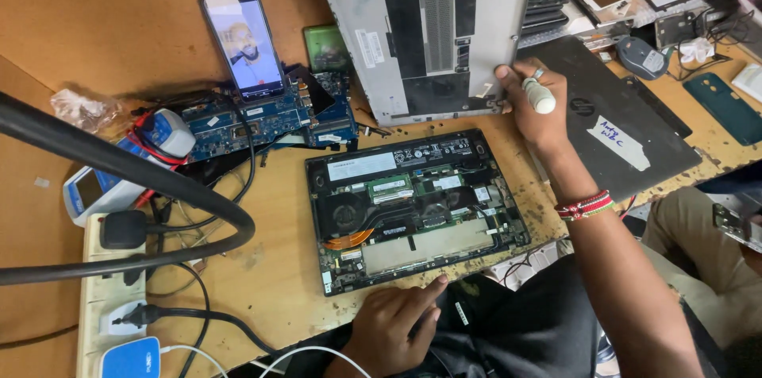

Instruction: Disassembling a laptop by removing the back cover and unscrewing internal components

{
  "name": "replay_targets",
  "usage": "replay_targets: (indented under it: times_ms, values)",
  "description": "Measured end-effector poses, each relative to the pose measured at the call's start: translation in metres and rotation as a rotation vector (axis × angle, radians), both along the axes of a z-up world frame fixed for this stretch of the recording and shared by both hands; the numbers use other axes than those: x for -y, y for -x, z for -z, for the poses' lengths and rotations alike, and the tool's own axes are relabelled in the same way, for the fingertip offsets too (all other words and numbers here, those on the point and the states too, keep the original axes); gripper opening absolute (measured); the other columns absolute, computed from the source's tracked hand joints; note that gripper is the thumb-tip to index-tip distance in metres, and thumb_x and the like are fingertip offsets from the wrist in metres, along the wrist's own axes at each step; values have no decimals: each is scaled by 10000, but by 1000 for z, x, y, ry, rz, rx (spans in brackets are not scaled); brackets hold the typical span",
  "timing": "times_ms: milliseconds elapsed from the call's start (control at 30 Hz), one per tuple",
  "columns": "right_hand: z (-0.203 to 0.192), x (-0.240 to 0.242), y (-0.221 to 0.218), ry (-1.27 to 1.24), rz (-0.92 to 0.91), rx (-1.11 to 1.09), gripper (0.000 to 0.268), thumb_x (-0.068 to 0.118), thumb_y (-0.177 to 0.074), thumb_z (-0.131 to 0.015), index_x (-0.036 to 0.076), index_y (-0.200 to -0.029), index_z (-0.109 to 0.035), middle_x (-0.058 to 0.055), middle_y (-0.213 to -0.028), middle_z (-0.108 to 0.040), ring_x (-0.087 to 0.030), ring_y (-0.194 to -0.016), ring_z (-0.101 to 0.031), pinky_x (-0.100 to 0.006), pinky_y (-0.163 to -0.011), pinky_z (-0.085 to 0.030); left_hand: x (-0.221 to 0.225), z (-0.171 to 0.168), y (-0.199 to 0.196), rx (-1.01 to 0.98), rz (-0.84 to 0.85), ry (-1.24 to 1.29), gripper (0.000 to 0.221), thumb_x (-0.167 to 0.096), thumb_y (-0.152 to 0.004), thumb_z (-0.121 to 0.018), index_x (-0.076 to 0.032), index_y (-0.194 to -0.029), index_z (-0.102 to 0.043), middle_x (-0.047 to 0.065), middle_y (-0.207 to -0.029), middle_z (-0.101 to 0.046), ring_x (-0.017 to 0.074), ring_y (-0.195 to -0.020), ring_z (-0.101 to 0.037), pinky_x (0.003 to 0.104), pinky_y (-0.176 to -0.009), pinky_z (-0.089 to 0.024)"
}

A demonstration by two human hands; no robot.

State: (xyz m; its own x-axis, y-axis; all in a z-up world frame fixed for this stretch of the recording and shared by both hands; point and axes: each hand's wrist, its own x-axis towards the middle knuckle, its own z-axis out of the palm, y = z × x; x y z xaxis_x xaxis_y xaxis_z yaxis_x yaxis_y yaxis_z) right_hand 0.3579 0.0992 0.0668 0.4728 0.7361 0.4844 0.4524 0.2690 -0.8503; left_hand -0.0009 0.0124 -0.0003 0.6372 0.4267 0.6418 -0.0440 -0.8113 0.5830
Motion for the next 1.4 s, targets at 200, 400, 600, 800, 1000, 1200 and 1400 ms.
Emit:
replay_targets:
  times_ms: [200, 400, 600, 800, 1000, 1200, 1400]
  values:
    - [39, -21, -7, 39, 15, -123, 223, 181, -1055, -706, 77, -878, -619, -29, -871, -518, -125, -790, -543, -288, -681, -533, 0, 0, -1, -5, 0, -13, 369, -121, -1017, -609, -39, -1377, -621, 50, -873, -745, 210, -670, -705, 372, -623, -571]
    - [42, -28, 3, 44, -15, -120, 402, 181, -1077, -655, 124, -727, -465, 16, -769, -448, -80, -743, -487, -252, -675, -459, -1, 5, -1, -23, 7, -20, 385, -133, -1020, -603, -51, -1395, -611, 57, -881, -762, 206, -655, -697, 359, -592, -541]
    - [42, -29, 3, 108, 23, -83, 358, 202, -1093, -638, 123, -755, -551, 15, -749, -548, -81, -719, -511, -257, -668, -417, -1, 5, -3, -23, 9, 1, 369, -114, -1015, -615, -39, -1376, -627, 73, -844, -751, 226, -674, -708, 375, -608, -553]
    - [51, -37, 3, 41, 0, -197, 274, 210, -1054, -662, 66, -833, -589, -23, -759, -569, -116, -734, -620, -280, -683, -610, -2, 3, -5, -30, 22, -19, 324, -103, -1010, -602, -21, -1316, -670, 78, -801, -737, 233, -635, -686, 364, -557, -511]
    - [63, -42, -5, 43, 139, 47, 196, 175, -1025, -712, 78, -873, -634, -32, -823, -636, -132, -770, -660, -306, -673, -630, -3, -1, -9, -69, 53, -26, 213, -117, -1008, -611, -39, -1126, -769, 90, -812, -762, 242, -665, -711, 367, -605, -568]
    - [67, -40, -1, 0, 203, 99, 186, 239, -1015, -730, 59, -1000, -687, -43, -837, -669, -133, -784, -675, -309, -684, -625, -4, -2, -10, -63, 39, -53, 168, -110, -995, -641, -47, -1070, -778, 88, -830, -769, 238, -690, -727, 367, -637, -588]
    - [53, -25, 11, -10, 152, 91, 270, 266, -1067, -670, 41, -1207, -618, -13, -928, -580, -130, -815, -599, -309, -681, -498, -5, -1, -11, -54, 51, -61, 149, -100, -992, -662, -34, -1057, -779, 98, -799, -738, 250, -667, -699, 380, -610, -566]
